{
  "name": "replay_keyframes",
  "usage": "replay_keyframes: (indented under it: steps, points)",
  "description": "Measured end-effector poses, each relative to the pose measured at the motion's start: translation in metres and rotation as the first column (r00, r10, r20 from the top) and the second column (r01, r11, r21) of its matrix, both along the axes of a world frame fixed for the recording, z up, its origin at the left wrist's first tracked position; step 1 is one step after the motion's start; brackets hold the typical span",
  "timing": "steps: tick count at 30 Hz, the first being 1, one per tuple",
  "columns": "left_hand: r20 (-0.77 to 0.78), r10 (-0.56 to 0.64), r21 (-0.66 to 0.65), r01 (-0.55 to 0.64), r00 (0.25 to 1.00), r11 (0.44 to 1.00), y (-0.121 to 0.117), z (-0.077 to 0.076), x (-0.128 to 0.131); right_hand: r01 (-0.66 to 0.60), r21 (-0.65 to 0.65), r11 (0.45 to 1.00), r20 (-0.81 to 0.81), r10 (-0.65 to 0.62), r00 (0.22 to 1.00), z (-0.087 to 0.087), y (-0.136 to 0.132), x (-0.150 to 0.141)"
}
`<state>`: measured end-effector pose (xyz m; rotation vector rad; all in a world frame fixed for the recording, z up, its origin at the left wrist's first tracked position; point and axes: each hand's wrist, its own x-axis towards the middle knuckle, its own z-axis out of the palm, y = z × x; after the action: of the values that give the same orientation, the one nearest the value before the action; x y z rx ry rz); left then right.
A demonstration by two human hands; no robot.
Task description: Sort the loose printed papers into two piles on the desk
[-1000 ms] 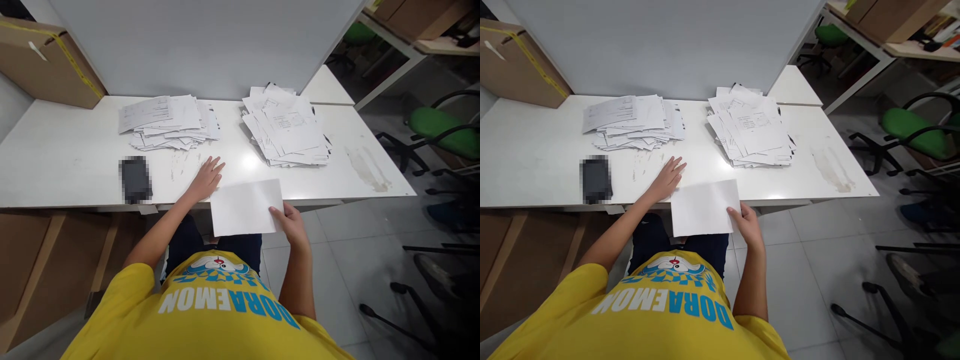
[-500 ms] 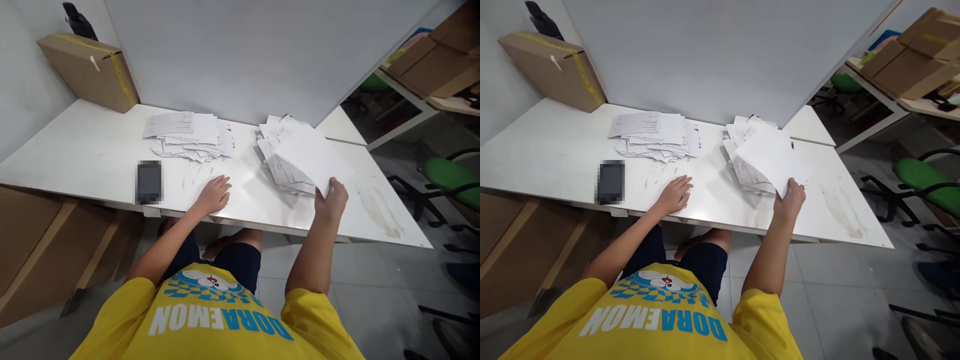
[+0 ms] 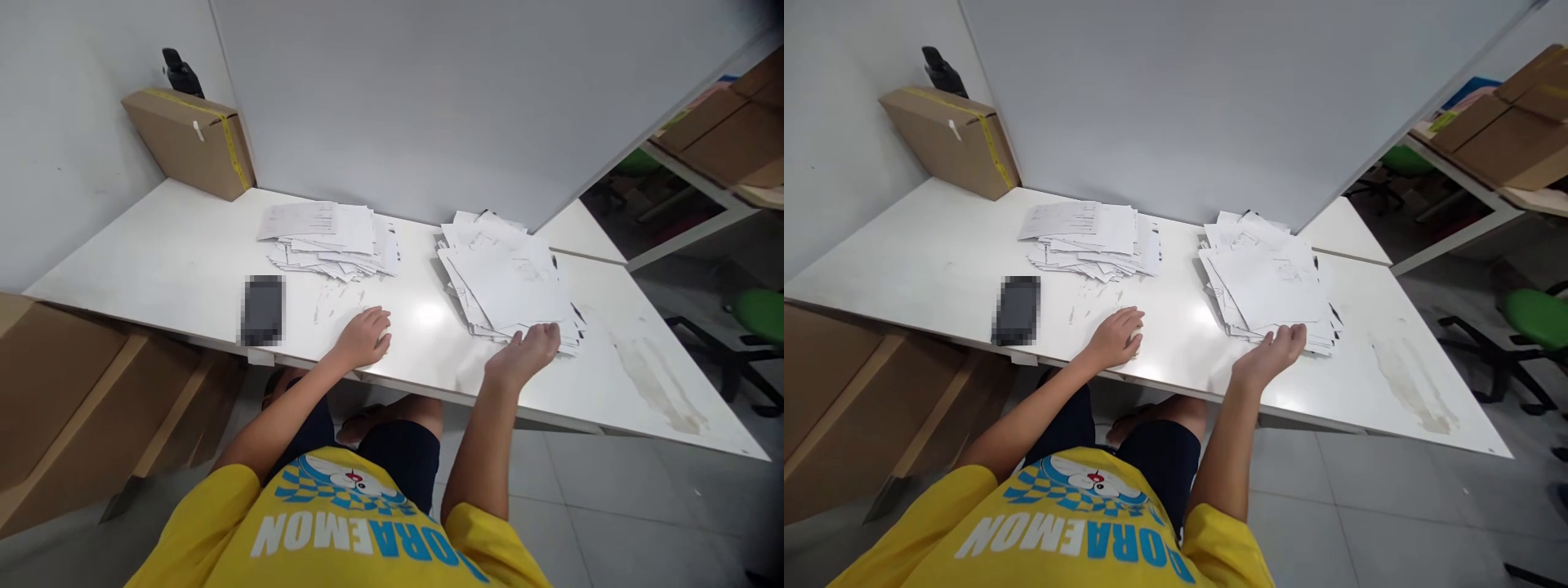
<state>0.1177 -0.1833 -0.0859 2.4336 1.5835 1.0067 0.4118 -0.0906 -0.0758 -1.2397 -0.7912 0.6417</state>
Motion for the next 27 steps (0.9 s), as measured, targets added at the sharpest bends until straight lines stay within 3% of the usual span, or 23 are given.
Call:
replay_keyframes:
  steps: [2,5,6,8,11,14,17,19,24,27]
  points:
    - [0.007,-0.004,0.009,0.004,1.0,1.0,0.0,-0.001,0.0,-0.044,0.071,0.996,0.075,0.039,0.996,0.014,-0.006,-0.033]
    - [0.017,-0.012,0.015,0.012,1.0,1.0,0.0,-0.002,0.001,-0.342,0.121,0.932,0.246,0.305,0.92,0.041,0.009,-0.099]
    - [0.022,-0.015,0.013,0.015,1.0,1.0,0.001,-0.002,0.001,-0.47,0.094,0.878,0.332,0.417,0.846,0.049,0.019,-0.125]
    - [0.031,-0.018,0.008,0.018,0.999,1.0,0.002,-0.001,0.002,-0.679,-0.03,0.733,0.496,0.601,0.627,0.06,0.042,-0.176]
    - [0.028,-0.023,0.01,0.023,0.999,1.0,0.002,0.001,0.003,-0.781,-0.262,0.567,0.686,0.679,0.263,0.063,0.078,-0.251]
    - [0.013,-0.026,0.005,0.026,1.0,1.0,0.0,0.003,0.004,-0.73,-0.445,0.518,0.757,0.654,0.003,0.058,0.111,-0.309]
    - [0.003,-0.025,-0.012,0.025,1.0,1.0,-0.001,0.004,0.004,-0.656,-0.585,0.476,0.732,0.658,-0.176,0.053,0.131,-0.338]
    - [0.003,-0.029,-0.032,0.029,1.0,0.999,-0.001,0.005,0.004,-0.639,-0.614,0.463,0.725,0.651,-0.225,0.049,0.135,-0.342]
    - [0.022,-0.035,-0.048,0.036,0.999,0.998,-0.001,0.004,0.003,-0.662,-0.496,0.562,0.824,0.544,-0.156,0.046,0.126,-0.33]
    - [0.025,-0.042,-0.057,0.043,0.999,0.997,-0.001,0.003,0.003,-0.661,-0.467,0.587,0.85,0.505,-0.152,0.049,0.121,-0.325]
